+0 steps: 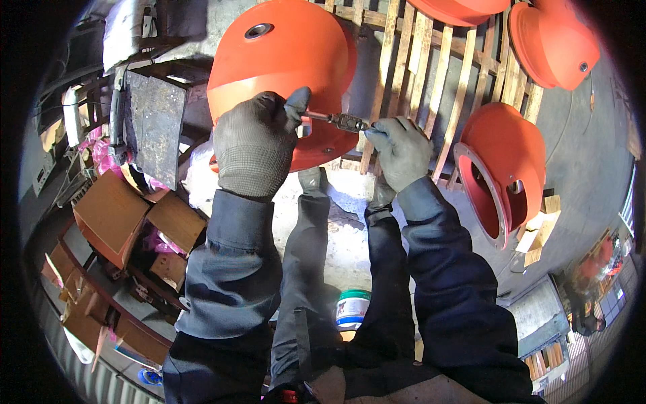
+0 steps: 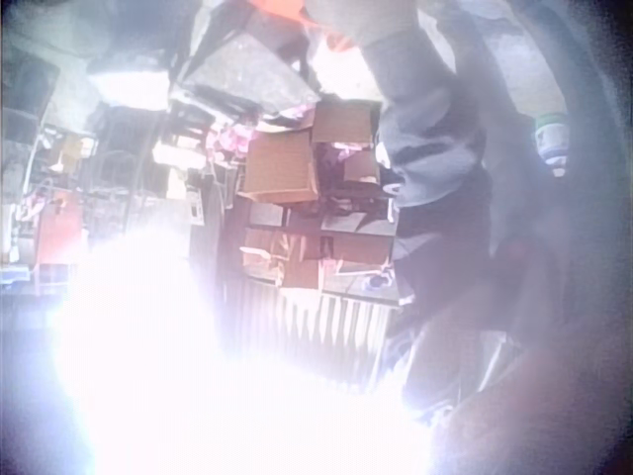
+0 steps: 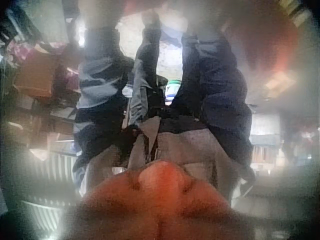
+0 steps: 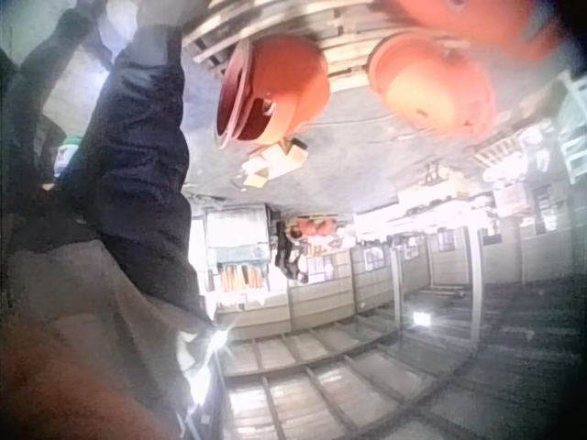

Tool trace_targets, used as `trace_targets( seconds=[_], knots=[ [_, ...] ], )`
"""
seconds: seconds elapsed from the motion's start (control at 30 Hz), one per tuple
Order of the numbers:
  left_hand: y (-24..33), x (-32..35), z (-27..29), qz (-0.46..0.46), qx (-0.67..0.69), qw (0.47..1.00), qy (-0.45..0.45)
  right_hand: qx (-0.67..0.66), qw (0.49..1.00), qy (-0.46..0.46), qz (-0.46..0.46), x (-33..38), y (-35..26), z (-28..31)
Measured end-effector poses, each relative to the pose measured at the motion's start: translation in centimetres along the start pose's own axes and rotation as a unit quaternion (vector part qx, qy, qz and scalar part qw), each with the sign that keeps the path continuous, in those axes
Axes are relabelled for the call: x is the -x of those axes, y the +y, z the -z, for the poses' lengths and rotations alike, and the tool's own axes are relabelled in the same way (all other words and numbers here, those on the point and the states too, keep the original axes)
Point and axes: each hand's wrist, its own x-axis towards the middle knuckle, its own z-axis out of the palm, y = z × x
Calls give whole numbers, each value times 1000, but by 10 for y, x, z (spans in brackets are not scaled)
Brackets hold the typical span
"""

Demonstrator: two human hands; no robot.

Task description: The person uses a screwdriver to tighten screws on several orange plastic housings arranged on a wooden pallet. They move between parts, repositioning each housing as needed to access different screw locations.

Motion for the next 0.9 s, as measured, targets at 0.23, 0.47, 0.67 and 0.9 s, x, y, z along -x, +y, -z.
trace_targets(
  seconds=[0.23, 0.47, 0.67, 0.9],
  knots=[
    [-9, 0, -10, 6, 134, 991, -8, -95, 990, -95, -37, -10, 4, 13],
    [-28, 59, -13, 93, 362, 902, 216, 93, 985, -121, 82, -20, -35, 44],
    [-86, 86, -30, 539, 575, 539, 296, 239, 950, -145, 141, -40, -82, 38],
    [-156, 45, -102, 476, 727, 466, 163, 263, 926, -182, 203, -61, -89, 29]
  ],
)
